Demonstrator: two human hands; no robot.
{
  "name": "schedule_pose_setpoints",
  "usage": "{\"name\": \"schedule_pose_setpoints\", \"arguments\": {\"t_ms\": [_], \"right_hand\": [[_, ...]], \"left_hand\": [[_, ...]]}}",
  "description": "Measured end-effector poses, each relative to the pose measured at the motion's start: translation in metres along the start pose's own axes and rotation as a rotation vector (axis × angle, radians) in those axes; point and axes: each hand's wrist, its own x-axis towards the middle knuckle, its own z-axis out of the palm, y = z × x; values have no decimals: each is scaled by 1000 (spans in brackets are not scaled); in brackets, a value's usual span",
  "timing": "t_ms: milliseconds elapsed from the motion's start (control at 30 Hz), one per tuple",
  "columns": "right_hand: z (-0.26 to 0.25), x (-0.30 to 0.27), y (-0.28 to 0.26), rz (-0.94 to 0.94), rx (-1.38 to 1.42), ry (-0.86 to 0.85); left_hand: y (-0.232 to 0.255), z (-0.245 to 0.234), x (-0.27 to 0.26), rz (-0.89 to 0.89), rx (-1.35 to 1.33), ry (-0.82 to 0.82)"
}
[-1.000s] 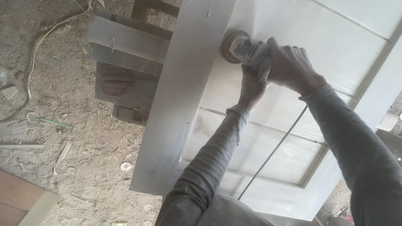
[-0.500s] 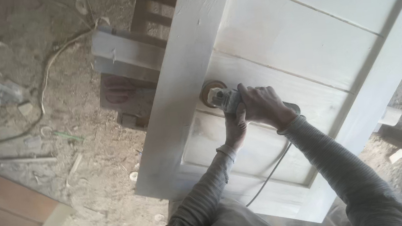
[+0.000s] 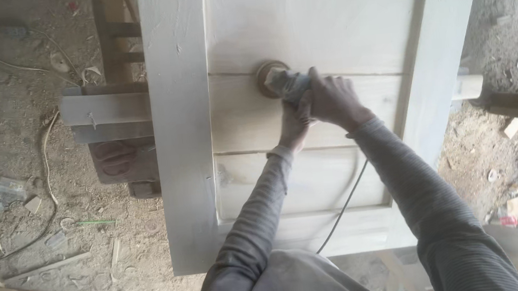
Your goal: The person cuts a piece of sandpaper with scissors and attaches it to an orbital sander. They then sand the surface of a large white wooden door, moving the sander across the panels and frame.
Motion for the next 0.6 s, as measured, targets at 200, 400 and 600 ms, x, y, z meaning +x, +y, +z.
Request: {"name": "schedule_pose_setpoints", "arguments": {"t_ms": [200, 400, 600], "right_hand": [[1, -33, 19, 267, 166, 91], [43, -8, -58, 101, 119, 218], [66, -21, -79, -9, 186, 33]], "left_hand": [[-4, 15, 15, -27, 206, -264], [38, -41, -29, -54, 88, 140], [34, -65, -79, -2, 91, 270]]}}
